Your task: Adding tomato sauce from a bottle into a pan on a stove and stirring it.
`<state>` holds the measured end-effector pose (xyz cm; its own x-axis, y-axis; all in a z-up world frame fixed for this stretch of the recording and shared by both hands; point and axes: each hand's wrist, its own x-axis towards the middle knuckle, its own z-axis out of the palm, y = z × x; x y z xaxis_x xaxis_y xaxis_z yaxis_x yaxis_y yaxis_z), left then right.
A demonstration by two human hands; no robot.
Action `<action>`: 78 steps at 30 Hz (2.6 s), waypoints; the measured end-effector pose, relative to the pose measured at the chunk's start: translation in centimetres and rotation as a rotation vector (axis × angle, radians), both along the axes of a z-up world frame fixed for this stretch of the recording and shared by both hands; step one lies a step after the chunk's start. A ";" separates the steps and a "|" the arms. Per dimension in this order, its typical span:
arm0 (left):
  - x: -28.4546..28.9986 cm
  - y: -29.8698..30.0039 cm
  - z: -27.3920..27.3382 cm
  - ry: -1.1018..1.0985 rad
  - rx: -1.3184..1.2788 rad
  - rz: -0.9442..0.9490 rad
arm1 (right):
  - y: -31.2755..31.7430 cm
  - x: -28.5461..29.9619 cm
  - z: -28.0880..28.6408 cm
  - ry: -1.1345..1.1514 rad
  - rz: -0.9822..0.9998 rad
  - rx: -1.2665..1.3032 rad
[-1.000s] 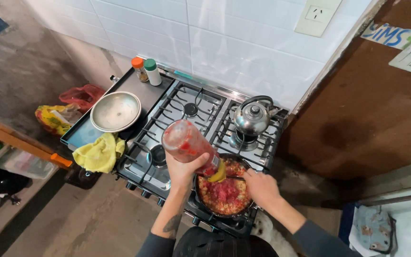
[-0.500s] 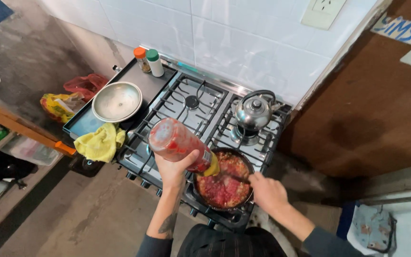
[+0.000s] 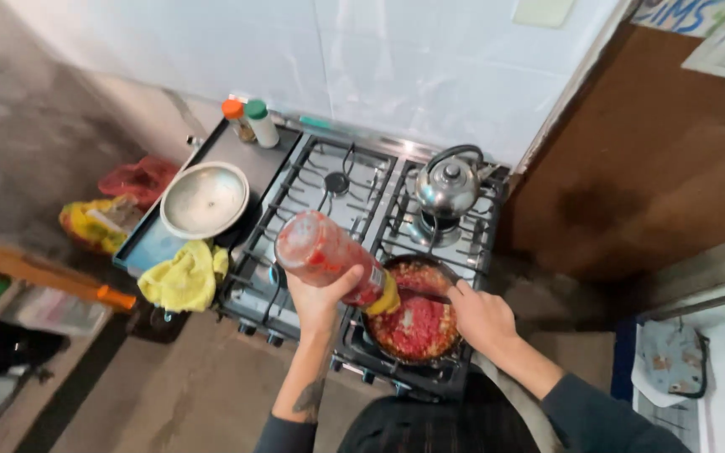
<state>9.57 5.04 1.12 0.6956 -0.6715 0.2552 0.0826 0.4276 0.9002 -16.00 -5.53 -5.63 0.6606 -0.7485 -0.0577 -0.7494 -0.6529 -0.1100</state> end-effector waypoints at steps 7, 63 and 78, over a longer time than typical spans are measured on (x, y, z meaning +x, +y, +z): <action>0.8 -0.2 -0.2 0.085 -0.005 -0.063 | 0.9 -0.8 -1.5 -0.069 0.007 0.000; -2.3 0.0 1.1 0.014 0.092 0.035 | 3.8 0.3 -2.0 -0.014 -0.122 0.159; -2.1 0.2 1.4 0.053 0.073 0.015 | 0.2 -1.9 -2.4 0.016 -0.104 0.095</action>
